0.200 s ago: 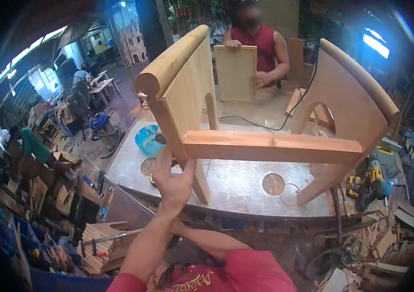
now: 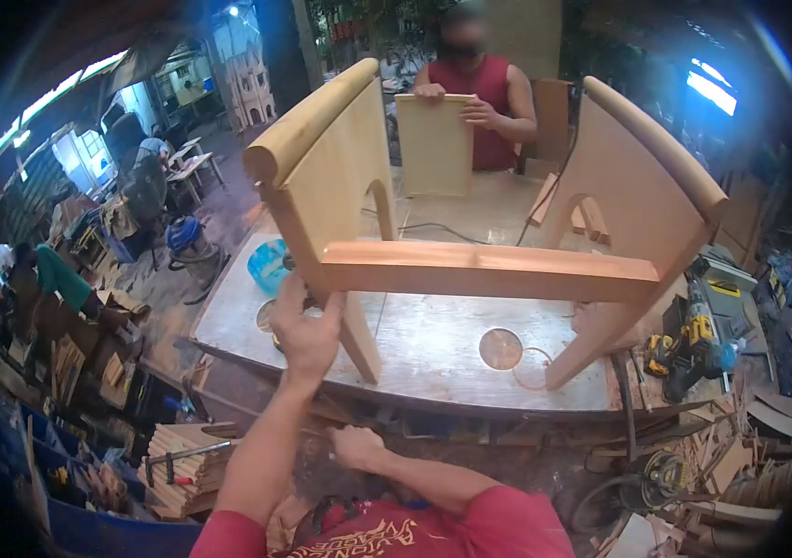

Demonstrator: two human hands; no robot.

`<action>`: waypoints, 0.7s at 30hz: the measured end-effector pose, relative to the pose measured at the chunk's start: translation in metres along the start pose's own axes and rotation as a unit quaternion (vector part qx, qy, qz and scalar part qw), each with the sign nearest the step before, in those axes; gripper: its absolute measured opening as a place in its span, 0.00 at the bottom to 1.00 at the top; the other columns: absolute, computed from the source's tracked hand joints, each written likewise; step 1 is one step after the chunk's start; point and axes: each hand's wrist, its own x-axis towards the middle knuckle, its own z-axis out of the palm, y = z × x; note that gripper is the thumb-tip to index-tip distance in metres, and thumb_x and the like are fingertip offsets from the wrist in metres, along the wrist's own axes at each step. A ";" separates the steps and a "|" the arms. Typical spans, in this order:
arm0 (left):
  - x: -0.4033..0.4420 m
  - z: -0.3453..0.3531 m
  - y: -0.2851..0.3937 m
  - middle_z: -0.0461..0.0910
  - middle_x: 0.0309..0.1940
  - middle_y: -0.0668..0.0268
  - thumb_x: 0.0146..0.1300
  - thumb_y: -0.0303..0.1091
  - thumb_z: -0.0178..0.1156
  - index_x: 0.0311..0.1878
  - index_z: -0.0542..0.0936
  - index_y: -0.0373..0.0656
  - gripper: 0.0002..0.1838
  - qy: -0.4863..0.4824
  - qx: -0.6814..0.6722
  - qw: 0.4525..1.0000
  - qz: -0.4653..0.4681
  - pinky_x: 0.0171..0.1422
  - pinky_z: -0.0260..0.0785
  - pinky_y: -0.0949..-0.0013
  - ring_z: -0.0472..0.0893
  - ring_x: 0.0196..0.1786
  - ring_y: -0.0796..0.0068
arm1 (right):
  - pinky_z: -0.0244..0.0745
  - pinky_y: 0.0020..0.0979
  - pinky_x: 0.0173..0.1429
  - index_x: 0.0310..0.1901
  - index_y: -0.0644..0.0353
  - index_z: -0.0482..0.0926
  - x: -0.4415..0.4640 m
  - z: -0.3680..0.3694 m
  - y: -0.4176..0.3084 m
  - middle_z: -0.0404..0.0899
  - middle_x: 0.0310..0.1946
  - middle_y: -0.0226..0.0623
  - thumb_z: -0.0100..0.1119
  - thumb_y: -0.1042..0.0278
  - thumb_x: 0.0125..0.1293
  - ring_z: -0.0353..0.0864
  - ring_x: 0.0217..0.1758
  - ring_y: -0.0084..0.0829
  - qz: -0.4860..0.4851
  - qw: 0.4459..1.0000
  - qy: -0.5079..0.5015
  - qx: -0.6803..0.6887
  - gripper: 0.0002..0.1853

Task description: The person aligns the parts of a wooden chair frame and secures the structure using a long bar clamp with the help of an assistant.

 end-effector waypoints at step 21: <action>-0.002 0.008 0.030 0.84 0.35 0.55 0.59 0.35 0.70 0.45 0.81 0.36 0.15 0.007 0.025 0.998 -0.053 0.40 0.74 0.63 0.83 0.38 0.62 | 0.74 0.41 0.38 0.52 0.38 0.84 -0.394 0.013 0.140 0.77 0.28 0.32 0.69 0.59 0.45 0.80 0.33 0.36 0.051 0.946 0.258 -0.188 0.26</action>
